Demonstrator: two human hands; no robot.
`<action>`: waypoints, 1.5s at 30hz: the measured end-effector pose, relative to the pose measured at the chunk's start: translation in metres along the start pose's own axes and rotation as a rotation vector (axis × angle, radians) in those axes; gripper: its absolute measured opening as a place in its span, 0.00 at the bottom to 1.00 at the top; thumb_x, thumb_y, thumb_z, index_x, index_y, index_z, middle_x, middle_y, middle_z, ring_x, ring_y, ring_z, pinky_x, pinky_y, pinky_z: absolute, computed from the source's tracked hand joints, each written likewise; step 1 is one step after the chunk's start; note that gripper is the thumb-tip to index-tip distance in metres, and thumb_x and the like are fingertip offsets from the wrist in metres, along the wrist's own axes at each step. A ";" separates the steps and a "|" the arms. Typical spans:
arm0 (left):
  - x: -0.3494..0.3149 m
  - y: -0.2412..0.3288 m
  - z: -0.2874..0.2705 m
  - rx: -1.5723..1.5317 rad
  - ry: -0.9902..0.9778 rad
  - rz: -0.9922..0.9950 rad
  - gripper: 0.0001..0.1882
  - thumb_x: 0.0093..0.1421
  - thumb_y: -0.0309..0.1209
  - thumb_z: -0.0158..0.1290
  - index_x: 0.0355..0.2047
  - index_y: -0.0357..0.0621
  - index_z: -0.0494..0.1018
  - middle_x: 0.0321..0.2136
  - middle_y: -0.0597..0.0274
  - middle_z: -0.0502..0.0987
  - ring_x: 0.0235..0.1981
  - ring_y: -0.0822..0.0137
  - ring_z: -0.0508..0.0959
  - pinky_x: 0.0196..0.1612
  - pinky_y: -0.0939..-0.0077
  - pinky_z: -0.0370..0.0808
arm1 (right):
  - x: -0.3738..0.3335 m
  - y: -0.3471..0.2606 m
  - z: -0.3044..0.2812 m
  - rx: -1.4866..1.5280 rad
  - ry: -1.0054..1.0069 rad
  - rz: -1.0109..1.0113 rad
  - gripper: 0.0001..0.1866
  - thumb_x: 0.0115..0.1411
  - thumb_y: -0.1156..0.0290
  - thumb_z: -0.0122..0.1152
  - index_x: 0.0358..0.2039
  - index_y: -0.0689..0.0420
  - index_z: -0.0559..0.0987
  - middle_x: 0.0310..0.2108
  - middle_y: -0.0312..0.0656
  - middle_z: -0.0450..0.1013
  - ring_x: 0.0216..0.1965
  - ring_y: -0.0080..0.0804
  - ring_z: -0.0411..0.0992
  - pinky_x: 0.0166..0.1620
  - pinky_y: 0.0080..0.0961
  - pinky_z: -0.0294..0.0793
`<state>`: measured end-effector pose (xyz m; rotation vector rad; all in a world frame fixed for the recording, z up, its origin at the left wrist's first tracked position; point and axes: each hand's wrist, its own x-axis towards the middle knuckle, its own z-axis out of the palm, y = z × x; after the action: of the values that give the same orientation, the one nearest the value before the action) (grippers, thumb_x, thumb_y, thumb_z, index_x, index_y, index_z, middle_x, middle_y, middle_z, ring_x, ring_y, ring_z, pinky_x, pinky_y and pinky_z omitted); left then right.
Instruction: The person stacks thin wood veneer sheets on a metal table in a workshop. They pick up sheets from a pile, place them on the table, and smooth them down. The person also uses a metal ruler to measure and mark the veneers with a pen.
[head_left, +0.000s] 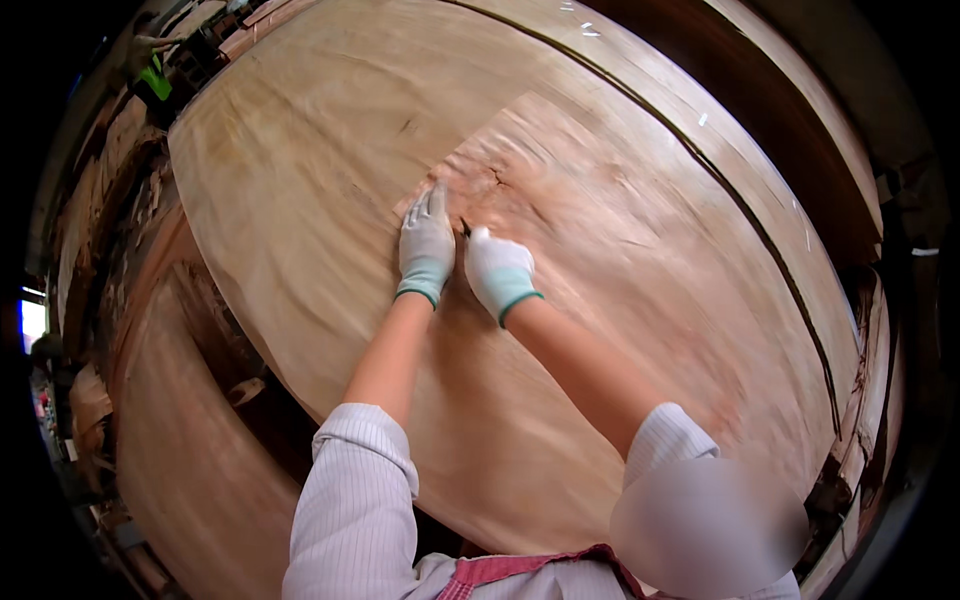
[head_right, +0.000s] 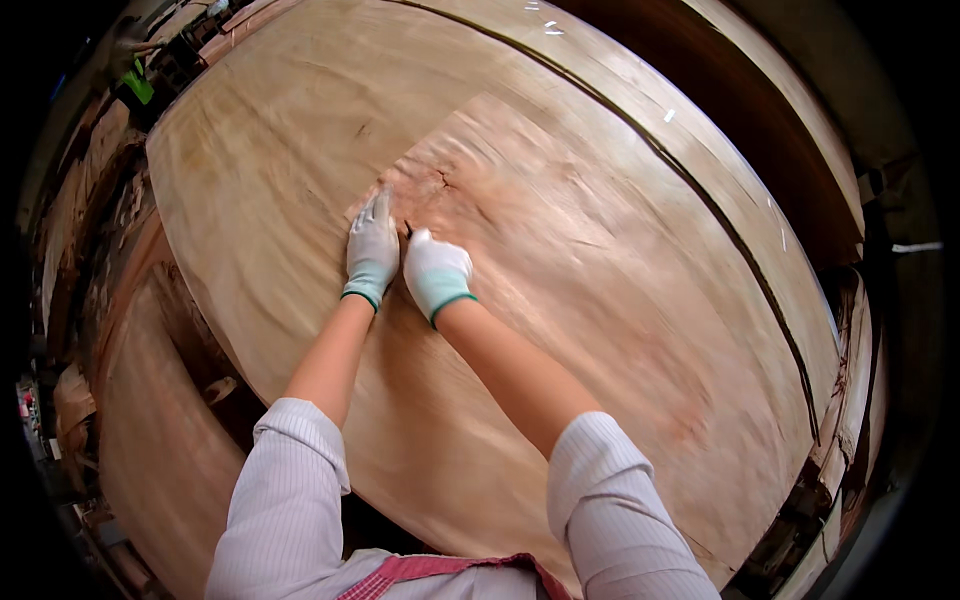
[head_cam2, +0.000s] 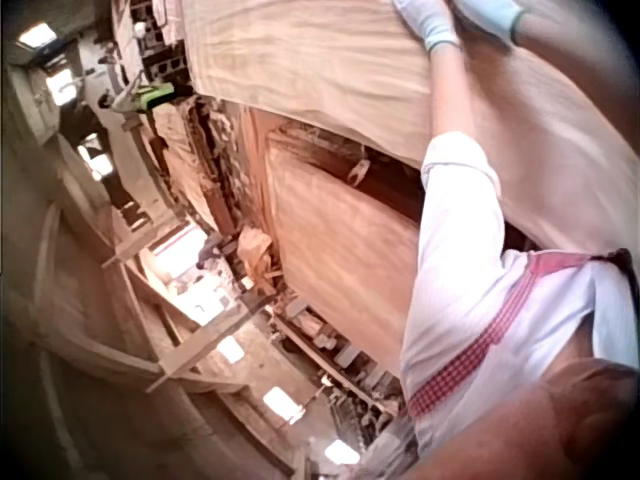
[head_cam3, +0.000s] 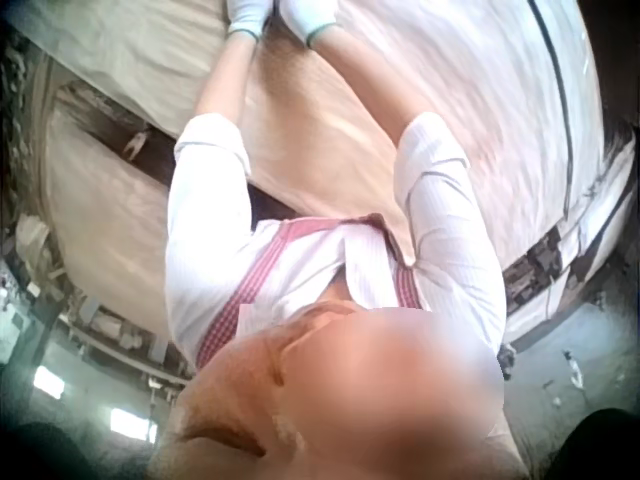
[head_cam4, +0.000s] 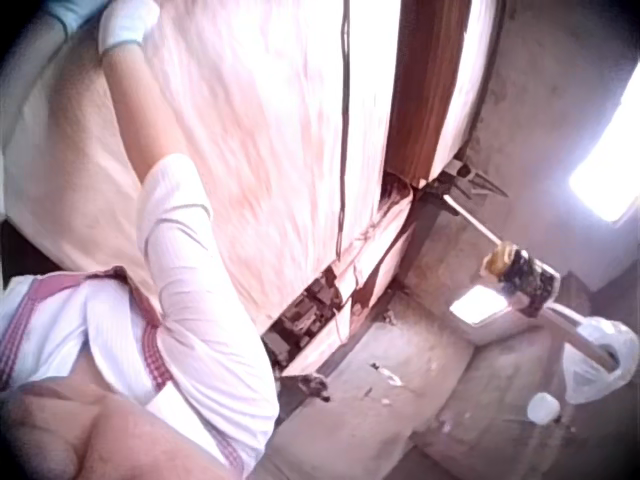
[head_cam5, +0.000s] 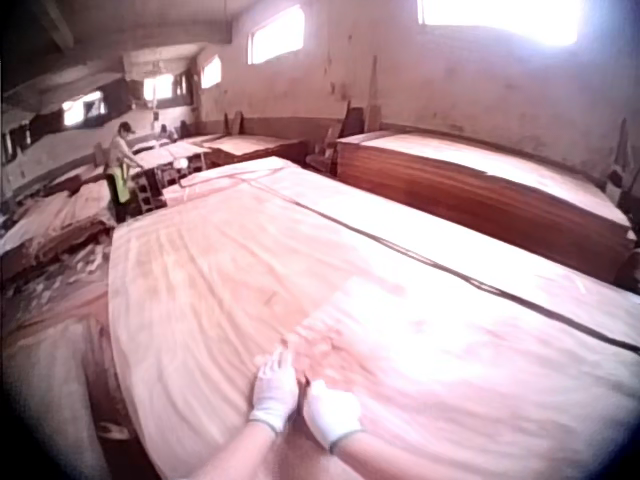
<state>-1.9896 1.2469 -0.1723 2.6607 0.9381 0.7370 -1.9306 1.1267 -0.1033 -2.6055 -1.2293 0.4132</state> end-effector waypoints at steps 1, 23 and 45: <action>0.003 -0.001 -0.001 -0.022 -0.003 -0.022 0.28 0.62 0.28 0.42 0.64 0.42 0.54 0.58 0.45 0.67 0.62 0.55 0.64 0.64 0.63 0.59 | 0.013 -0.005 0.003 0.031 0.027 -0.005 0.12 0.61 0.68 0.44 0.37 0.60 0.75 0.30 0.55 0.78 0.33 0.51 0.79 0.35 0.45 0.76; -0.142 0.238 0.038 0.172 -0.387 0.491 0.27 0.63 0.28 0.39 0.64 0.41 0.57 0.64 0.53 0.60 0.64 0.58 0.60 0.67 0.66 0.55 | -0.345 0.250 -0.064 -0.074 -0.277 0.309 0.09 0.60 0.63 0.51 0.32 0.55 0.71 0.21 0.49 0.76 0.23 0.50 0.76 0.26 0.44 0.72; -0.406 0.575 0.060 -0.225 -0.455 0.763 0.22 0.62 0.21 0.39 0.56 0.40 0.68 0.58 0.49 0.68 0.62 0.50 0.64 0.67 0.58 0.55 | -0.839 0.667 -0.090 -0.078 -0.159 0.441 0.08 0.58 0.60 0.54 0.33 0.49 0.74 0.21 0.46 0.75 0.23 0.49 0.75 0.25 0.45 0.72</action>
<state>-1.9292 0.5434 -0.1693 2.7564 -0.2804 0.2899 -1.9332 0.0506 -0.1056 -2.9567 -0.7101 0.6730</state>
